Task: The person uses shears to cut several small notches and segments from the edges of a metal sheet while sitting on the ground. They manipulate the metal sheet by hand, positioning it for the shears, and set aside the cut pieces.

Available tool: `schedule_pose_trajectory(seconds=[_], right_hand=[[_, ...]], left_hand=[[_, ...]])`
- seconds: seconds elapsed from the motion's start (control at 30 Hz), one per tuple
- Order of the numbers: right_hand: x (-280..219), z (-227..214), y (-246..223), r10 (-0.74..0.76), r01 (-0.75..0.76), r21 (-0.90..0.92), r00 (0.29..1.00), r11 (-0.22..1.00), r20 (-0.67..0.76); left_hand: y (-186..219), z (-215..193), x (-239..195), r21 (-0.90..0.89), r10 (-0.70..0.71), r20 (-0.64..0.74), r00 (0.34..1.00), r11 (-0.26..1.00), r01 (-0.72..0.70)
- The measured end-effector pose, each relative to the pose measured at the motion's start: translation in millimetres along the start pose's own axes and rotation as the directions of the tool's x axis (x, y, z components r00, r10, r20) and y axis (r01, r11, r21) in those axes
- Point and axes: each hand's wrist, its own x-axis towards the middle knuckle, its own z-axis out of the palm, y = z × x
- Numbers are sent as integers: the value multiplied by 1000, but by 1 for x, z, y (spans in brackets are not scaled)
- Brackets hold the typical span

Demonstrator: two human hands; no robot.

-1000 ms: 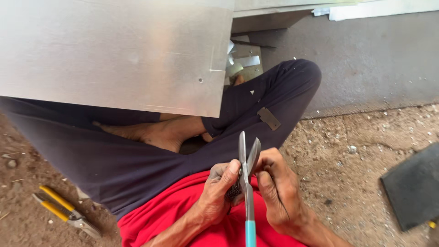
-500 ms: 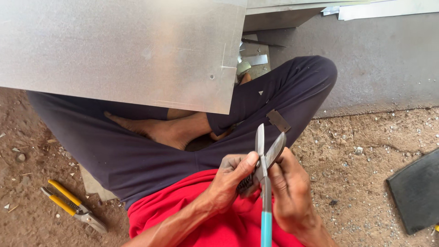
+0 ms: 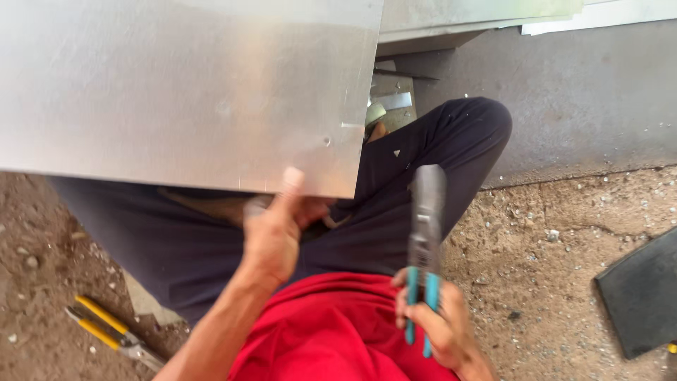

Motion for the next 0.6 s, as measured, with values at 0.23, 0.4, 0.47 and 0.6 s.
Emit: schedule_pose_trajectory(seconds=[0.23,0.4,0.47,0.6], right_hand=[[36,12,22,-104,115,13,935,993,-339],[31,17,3,196,-190,91,979,977,-60],[44,22,-12,221,-222,176,975,959,25],[70,29,-26,255,-258,103,966,961,47]], left_hand=[[16,51,68,-164,44,131,990,986,-22],[13,64,77,20,90,227,970,995,-97],[15,63,78,39,93,256,962,994,-106],[15,61,80,76,25,254,967,996,-45]])
